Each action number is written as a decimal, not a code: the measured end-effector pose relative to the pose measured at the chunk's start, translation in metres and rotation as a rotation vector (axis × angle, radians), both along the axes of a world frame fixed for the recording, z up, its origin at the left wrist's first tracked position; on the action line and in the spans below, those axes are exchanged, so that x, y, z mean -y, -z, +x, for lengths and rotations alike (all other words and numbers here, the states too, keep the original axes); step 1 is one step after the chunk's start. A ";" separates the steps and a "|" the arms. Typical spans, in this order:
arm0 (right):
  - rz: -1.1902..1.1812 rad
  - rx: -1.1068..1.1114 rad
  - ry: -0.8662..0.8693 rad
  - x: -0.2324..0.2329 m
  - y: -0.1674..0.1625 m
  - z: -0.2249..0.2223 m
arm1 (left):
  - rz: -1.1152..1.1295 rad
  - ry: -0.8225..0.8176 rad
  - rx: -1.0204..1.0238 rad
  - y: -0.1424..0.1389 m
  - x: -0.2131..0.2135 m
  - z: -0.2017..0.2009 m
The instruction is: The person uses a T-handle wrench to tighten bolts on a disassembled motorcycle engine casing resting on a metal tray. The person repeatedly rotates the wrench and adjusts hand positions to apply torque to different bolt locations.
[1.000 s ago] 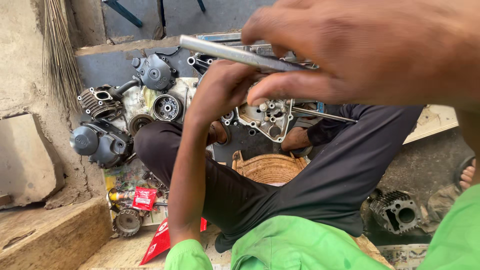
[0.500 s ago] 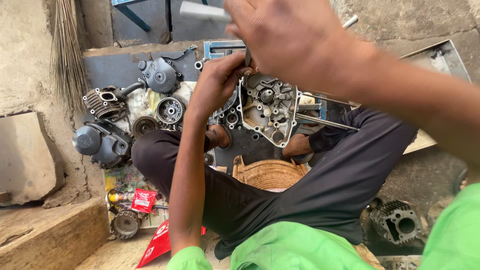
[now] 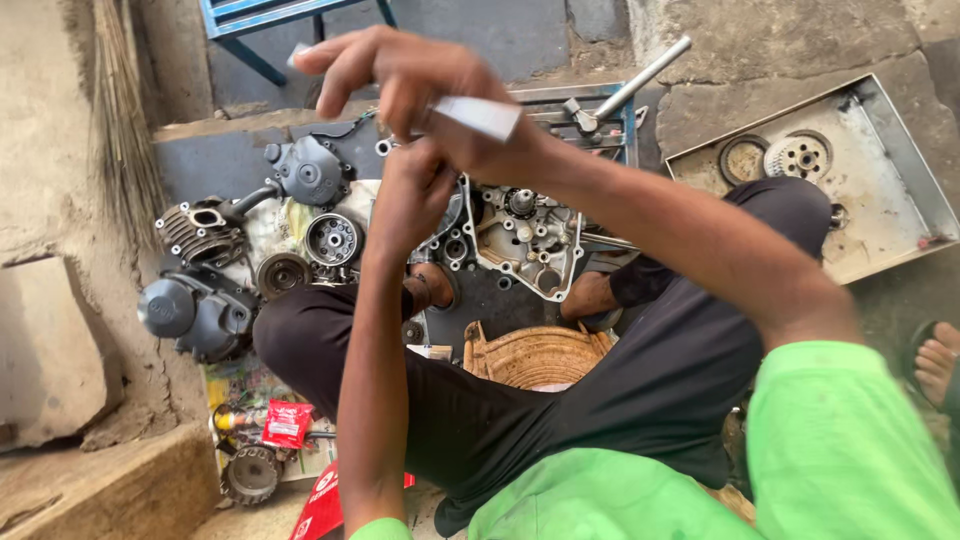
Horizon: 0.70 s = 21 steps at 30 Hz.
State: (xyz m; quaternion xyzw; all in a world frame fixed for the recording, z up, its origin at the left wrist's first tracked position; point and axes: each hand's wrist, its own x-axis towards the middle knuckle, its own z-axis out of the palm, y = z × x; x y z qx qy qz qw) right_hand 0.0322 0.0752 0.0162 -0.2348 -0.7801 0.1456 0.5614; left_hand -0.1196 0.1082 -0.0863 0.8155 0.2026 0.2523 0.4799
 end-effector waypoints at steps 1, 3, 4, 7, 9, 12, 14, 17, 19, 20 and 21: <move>-0.166 -0.176 -0.094 0.008 -0.001 0.003 | -0.019 -0.013 -0.009 -0.008 0.005 0.003; -0.307 -0.320 -0.149 0.028 -0.009 0.016 | 0.081 0.035 0.090 -0.025 0.014 0.011; -0.286 -0.280 -0.115 0.037 -0.016 0.026 | 0.131 0.060 0.142 -0.033 0.017 0.017; -0.166 0.075 0.242 0.070 -0.035 0.057 | 0.194 0.173 0.226 -0.050 0.020 0.041; -0.120 0.259 0.501 0.084 -0.040 0.072 | 0.208 0.205 0.223 -0.056 0.017 0.062; -0.122 0.266 0.699 0.092 -0.032 0.085 | 0.216 0.257 0.202 -0.054 0.008 0.089; -0.117 0.198 0.715 0.089 -0.021 0.093 | 0.209 0.291 0.167 -0.047 0.004 0.103; -0.172 0.072 0.786 0.080 -0.002 0.104 | 0.195 0.316 0.113 -0.035 0.002 0.117; -0.104 0.032 0.730 0.074 0.011 0.113 | 0.181 0.320 0.087 -0.027 0.002 0.121; -0.070 0.003 0.703 0.072 0.017 0.116 | 0.178 0.327 0.088 -0.024 0.002 0.122; -0.035 -0.025 0.674 0.070 0.023 0.119 | 0.176 0.330 0.090 -0.021 0.002 0.123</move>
